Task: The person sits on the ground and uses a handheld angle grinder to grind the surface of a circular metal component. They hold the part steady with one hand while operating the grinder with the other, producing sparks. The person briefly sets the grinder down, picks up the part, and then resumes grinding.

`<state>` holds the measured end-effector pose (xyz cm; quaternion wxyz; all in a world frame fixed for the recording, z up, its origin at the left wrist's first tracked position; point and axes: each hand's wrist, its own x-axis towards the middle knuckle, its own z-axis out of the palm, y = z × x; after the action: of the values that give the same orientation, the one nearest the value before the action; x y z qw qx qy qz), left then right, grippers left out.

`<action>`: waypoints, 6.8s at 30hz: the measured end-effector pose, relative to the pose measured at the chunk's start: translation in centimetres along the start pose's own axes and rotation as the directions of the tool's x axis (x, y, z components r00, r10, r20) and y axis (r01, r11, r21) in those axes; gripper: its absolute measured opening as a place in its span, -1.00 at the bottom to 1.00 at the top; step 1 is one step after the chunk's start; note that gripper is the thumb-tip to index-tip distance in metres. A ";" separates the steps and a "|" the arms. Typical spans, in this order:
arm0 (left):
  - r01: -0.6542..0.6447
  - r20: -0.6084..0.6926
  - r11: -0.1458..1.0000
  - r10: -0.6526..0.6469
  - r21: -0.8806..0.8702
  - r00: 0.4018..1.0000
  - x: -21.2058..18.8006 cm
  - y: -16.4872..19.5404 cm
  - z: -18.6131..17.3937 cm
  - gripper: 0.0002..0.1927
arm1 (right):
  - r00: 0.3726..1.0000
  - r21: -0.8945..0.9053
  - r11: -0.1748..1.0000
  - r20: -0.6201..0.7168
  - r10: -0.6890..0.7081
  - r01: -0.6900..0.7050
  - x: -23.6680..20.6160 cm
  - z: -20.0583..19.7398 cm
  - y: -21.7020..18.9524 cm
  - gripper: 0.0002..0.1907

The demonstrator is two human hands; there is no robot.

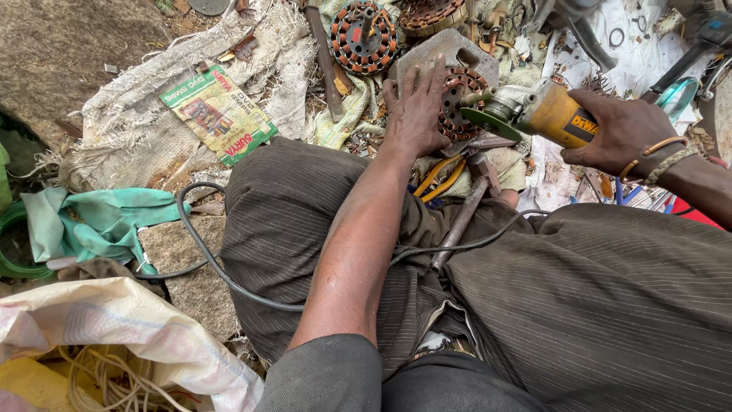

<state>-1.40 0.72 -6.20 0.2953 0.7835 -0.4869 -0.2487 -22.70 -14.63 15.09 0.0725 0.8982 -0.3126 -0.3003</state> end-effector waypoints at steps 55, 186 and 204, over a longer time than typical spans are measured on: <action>-0.057 0.015 0.997 0.056 0.043 0.998 0.0 -0.1 0.0 0.67 | 1.000 0.056 0.998 -0.021 0.021 -0.020 -1.0 0.3 -0.2 -0.17; 0.011 0.060 0.992 -0.018 0.128 0.998 -0.1 0.5 -1.1 0.66 | 0.994 0.145 0.984 0.028 0.103 -0.106 -1.0 2.8 -0.3 0.04; -0.099 0.053 0.989 0.094 0.109 0.994 0.0 1.9 -0.8 0.66 | 0.993 0.073 0.990 0.028 0.116 -0.118 -3.0 3.1 2.9 0.09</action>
<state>-2.03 0.19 -4.29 0.2510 0.7680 -0.5444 -0.2252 -27.85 -14.92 15.01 0.0526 0.8768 -0.3767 -0.2943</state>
